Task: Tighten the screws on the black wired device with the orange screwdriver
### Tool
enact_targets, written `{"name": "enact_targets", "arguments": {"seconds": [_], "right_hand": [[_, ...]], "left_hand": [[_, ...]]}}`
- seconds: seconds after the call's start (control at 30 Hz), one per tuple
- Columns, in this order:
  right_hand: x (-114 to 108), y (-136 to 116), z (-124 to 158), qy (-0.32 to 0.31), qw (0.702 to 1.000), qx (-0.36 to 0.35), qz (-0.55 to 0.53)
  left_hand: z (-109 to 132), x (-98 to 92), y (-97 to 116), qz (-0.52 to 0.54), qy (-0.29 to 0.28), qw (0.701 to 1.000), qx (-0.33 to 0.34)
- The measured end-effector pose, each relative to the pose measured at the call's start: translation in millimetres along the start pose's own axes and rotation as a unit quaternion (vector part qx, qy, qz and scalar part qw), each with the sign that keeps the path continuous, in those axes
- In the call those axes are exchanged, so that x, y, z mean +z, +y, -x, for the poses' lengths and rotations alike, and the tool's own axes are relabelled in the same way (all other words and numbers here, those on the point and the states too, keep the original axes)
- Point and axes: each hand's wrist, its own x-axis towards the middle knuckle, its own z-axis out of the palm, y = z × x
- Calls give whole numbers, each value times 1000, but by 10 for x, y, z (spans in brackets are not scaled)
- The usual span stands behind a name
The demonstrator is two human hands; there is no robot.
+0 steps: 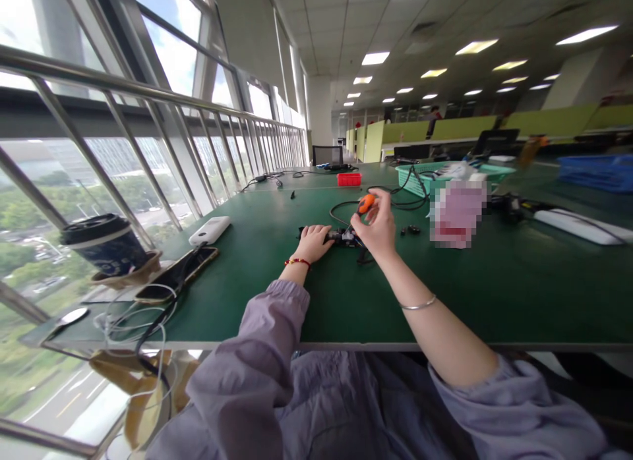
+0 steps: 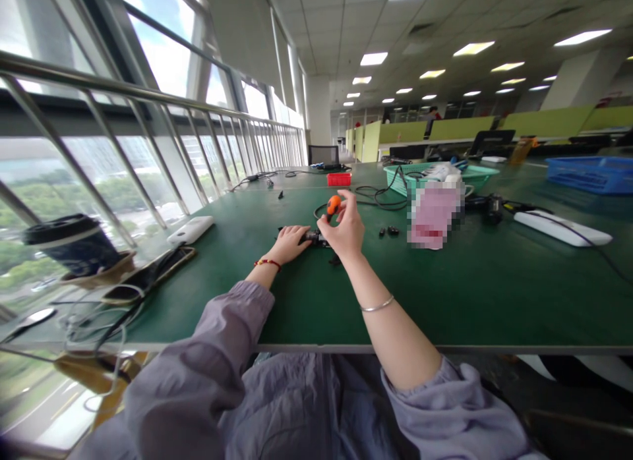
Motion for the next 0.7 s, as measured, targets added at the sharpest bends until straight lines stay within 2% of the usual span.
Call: {"name": "enact_targets", "arguments": {"seconds": [0.2,0.33,0.43,0.57,0.7], "right_hand": [[-10,9,11,-1,998,36,55],[15,21,19,-9,1000,-14,16],[26,23,15,12,999,-43,-14],[-8,1,13,30,999,-9,29],[-22,-14,23,4,999,16,48]], "left_hand": [[5,-17,32,15,4,1000,-25],[6,-1,42,20,8,999,-25],[8,6,40,23,11,999,-26],[7,0,41,32,9,999,-28],[-1,4,36,41,6,999,-33]]}}
